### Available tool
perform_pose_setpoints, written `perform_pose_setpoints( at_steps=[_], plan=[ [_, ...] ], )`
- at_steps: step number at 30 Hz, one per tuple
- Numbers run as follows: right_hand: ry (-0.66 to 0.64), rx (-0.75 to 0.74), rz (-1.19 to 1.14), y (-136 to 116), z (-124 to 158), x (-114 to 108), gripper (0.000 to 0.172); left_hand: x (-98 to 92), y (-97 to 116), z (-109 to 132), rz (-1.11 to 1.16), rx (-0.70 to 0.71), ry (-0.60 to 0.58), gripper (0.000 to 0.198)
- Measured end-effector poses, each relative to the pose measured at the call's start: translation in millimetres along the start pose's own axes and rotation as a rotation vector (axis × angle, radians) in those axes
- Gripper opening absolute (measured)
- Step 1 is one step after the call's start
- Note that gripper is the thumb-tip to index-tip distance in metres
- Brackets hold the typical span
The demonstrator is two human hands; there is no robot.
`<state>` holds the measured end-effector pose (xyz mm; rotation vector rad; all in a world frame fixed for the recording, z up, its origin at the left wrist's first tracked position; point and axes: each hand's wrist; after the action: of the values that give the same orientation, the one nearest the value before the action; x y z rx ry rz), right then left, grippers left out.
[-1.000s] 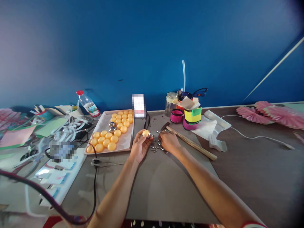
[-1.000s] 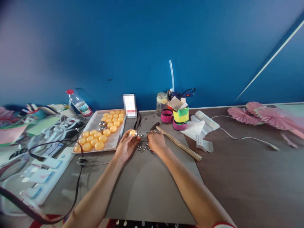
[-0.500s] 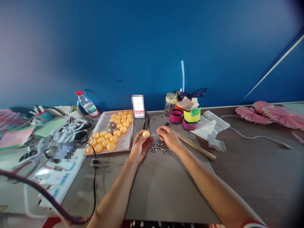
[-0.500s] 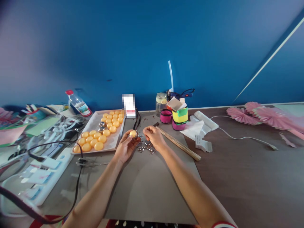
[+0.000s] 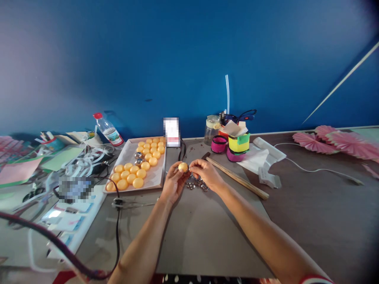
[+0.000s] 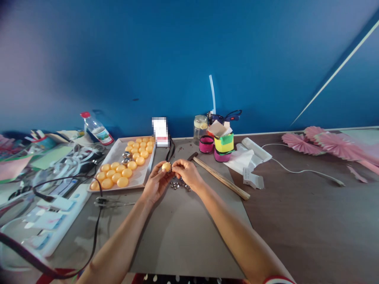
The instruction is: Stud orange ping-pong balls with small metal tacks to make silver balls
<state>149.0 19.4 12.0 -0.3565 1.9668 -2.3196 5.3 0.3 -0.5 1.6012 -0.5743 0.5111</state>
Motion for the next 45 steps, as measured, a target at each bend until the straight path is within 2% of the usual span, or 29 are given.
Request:
perform_pose_setpoints(
  at_steps=[9,19,26,33,38,41,45],
  plan=[
    [0.024,0.025,0.091,-3,4,4,0.015,-1.6,-3,0,0.005,0.006,-0.021,0.038],
    [-0.092,0.069,-0.015,4,-1,-3,0.013,-2.2,-4,2,-0.011,0.005,-0.024,0.039],
    [-0.091,0.091,0.001,3,0,-3,0.013,-0.6,-2,2,-0.028,0.005,-0.009,0.039],
    [-0.045,0.149,-0.004,6,-1,-2,0.014,-2.6,-6,3,-0.137,0.048,0.017,0.04],
    [0.072,0.137,0.042,6,2,6,0.012,-2.2,-9,5,-0.179,0.08,0.024,0.04],
    [0.097,0.124,-0.007,8,0,8,0.017,0.1,-7,5,-0.143,0.059,0.013,0.039],
    [0.006,0.085,-0.1,5,-4,-2,0.02,1.1,-1,4,0.002,-0.001,0.025,0.04]
  ],
)
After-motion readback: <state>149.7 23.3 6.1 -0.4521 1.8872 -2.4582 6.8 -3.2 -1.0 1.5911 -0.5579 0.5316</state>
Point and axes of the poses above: each hand's wrist, its own z-axis away from the middle knuckle, its own x-axis out of the palm, y = z × x, and after that the axes turned 11 degrees about x, right-handed
